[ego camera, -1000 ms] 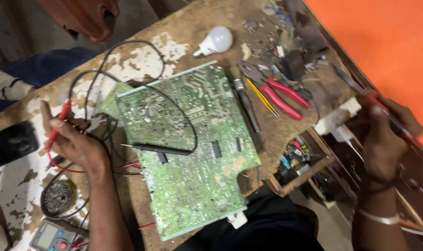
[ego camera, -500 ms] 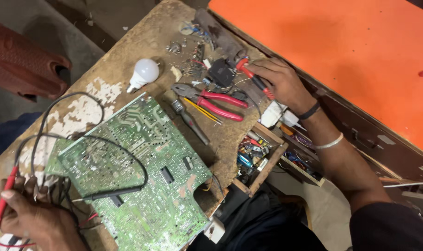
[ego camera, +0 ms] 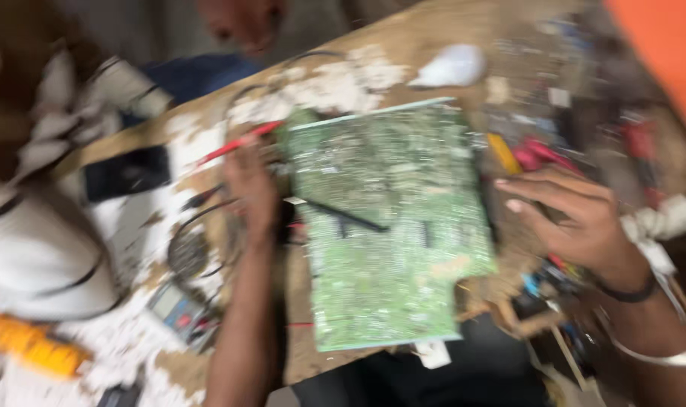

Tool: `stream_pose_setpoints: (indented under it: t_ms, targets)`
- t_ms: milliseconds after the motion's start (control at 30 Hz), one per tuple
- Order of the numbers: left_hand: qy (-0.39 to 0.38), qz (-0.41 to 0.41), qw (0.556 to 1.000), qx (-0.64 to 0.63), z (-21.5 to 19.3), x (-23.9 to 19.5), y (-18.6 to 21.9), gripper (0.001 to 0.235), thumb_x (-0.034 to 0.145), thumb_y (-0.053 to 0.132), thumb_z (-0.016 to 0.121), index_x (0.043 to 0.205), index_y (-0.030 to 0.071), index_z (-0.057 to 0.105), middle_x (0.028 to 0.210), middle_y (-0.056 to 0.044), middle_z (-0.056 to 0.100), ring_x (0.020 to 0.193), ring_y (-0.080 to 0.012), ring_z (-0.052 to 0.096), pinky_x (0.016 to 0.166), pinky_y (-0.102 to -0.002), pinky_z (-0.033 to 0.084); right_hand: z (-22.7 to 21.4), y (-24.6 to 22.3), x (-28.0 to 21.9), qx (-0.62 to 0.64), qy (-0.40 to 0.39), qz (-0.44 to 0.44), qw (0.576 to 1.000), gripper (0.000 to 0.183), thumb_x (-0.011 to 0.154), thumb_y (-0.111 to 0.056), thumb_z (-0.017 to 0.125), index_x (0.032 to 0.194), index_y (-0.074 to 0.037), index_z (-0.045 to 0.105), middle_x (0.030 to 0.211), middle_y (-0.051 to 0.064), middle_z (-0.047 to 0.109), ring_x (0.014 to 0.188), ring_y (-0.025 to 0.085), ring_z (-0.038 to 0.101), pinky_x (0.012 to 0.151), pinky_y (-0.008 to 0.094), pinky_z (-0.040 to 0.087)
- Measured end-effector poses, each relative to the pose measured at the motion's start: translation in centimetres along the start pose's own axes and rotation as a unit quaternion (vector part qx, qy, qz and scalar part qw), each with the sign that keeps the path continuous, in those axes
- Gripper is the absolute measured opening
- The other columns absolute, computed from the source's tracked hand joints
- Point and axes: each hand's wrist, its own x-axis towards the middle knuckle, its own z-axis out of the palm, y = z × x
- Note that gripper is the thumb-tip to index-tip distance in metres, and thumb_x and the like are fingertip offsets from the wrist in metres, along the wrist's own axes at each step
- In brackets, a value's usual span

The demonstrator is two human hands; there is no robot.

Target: The person uses multimeter probes to test points on a green circuit board and then uses a soldering iron to apply solder to specific joints. The person switches between testing and soldering multiple times while working on the board.

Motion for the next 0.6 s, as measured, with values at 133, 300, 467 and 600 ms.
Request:
stream_pose_setpoints:
  t_ms: [133, 300, 467, 600]
  targets:
    - [-0.027, 0.003, 0.958, -0.286, 0.3, -0.1, 3.5, 0.029, 0.107, 0.023, 0.064, 0.126, 0.001, 0.064, 0.112, -0.005, 0.069, 0.099, -0.0142, 0.062, 0.087, -0.029, 0.051, 4.2, 0.2, 7.4, -0.001, -0.086, -0.113, 0.99, 0.025, 0.087, -0.006, 0.075, 0.112, -0.003, 0.073, 0.107, 0.012, 0.076, 0.095, 0.021, 0.074, 0.081, 0.033, 0.06]
    - [-0.044, 0.015, 0.936, -0.348, 1.1, -0.4, 4.0, 0.02, 0.11, 0.017, 0.064, 0.124, 0.002, 0.064, 0.112, -0.005, 0.07, 0.103, -0.0115, 0.064, 0.091, -0.027, 0.053, 8.0, 0.3, 12.0, -0.05, -0.215, -0.183, 0.958, 0.038, 0.081, -0.013, 0.077, 0.118, -0.004, 0.073, 0.102, 0.012, 0.076, 0.088, 0.021, 0.073, 0.076, 0.036, 0.059]
    - [-0.066, -0.03, 0.957, -0.28, 0.7, -0.1, 4.4, 0.021, 0.109, 0.017, 0.062, 0.123, 0.002, 0.064, 0.106, -0.005, 0.071, 0.089, -0.0101, 0.061, 0.076, -0.026, 0.051, 10.4, -1.0, 12.7, -0.068, -0.219, -0.394, 0.89, 0.025, 0.09, -0.014, 0.074, 0.113, -0.009, 0.065, 0.11, 0.012, 0.073, 0.094, 0.023, 0.07, 0.078, 0.037, 0.057]
    - [-0.035, -0.013, 0.964, -0.265, 0.8, -0.1, 5.3, 0.025, 0.109, 0.022, 0.061, 0.122, 0.001, 0.062, 0.105, -0.007, 0.07, 0.094, -0.0121, 0.064, 0.084, -0.029, 0.054, 10.9, -2.7, 12.6, -0.022, -0.282, -0.263, 0.923, 0.044, 0.086, -0.035, 0.076, 0.122, -0.01, 0.071, 0.102, 0.003, 0.071, 0.086, 0.018, 0.064, 0.073, 0.035, 0.05]
